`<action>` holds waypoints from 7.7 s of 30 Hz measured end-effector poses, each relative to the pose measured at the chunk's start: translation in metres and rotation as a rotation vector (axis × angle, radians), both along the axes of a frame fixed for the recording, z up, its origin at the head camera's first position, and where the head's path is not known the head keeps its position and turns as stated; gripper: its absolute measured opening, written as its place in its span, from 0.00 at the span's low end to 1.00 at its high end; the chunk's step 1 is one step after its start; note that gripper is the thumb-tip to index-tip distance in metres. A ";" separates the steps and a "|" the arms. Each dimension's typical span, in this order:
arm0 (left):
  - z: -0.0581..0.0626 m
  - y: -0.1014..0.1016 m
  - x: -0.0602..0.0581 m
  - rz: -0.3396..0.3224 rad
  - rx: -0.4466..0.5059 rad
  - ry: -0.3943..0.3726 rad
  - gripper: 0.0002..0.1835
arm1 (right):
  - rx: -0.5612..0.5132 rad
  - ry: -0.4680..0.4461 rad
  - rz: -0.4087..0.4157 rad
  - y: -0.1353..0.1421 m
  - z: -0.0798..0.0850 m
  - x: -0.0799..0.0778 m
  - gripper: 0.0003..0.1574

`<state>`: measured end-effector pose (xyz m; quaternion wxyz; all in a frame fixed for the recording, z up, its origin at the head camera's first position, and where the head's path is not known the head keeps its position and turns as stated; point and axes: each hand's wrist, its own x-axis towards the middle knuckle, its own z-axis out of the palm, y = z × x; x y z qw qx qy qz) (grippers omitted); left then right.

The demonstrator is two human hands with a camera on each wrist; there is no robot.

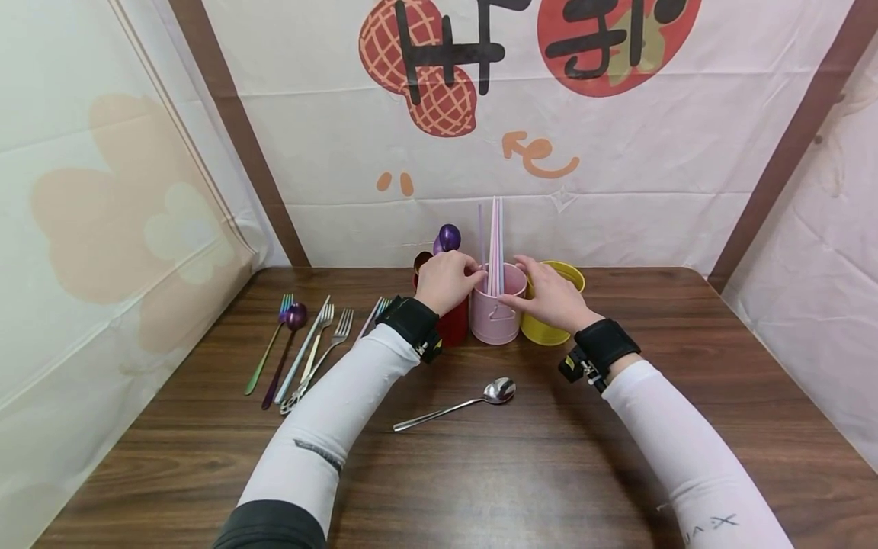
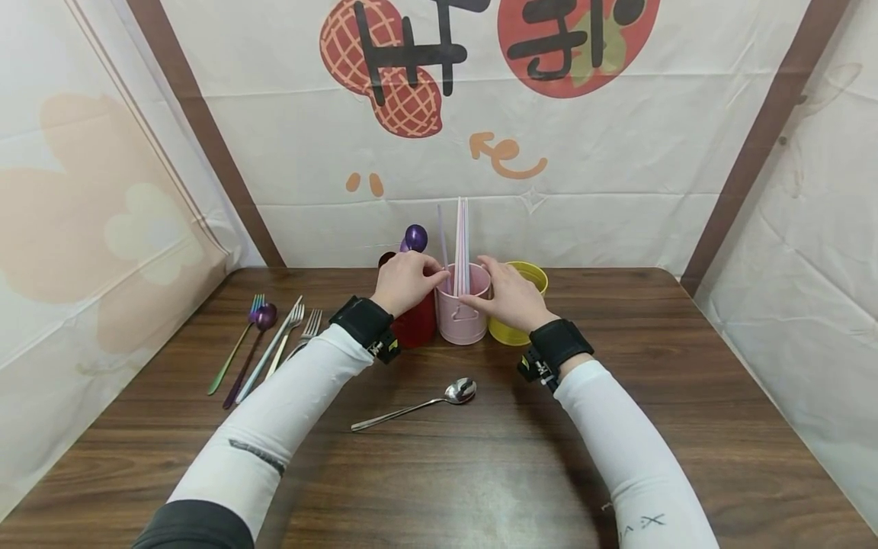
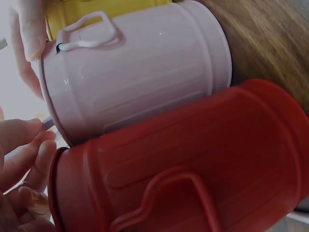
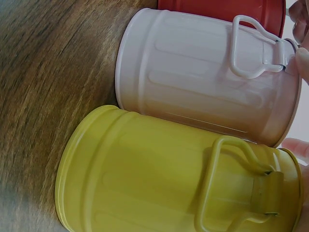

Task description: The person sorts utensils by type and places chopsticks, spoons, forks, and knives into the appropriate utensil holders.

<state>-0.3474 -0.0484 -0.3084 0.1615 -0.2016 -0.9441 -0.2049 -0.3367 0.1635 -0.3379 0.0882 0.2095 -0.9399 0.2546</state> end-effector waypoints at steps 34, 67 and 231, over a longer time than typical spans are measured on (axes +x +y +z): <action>-0.028 -0.050 0.076 -0.383 -0.340 -0.365 0.11 | -0.005 -0.041 -0.010 0.000 0.003 0.003 0.56; -0.053 -0.041 0.086 -0.457 -0.380 -0.649 0.11 | -0.002 -0.020 -0.006 0.000 0.002 0.002 0.56; -0.032 -0.131 0.052 -0.094 -0.177 -0.161 0.07 | 0.043 0.187 0.053 -0.027 0.004 -0.003 0.47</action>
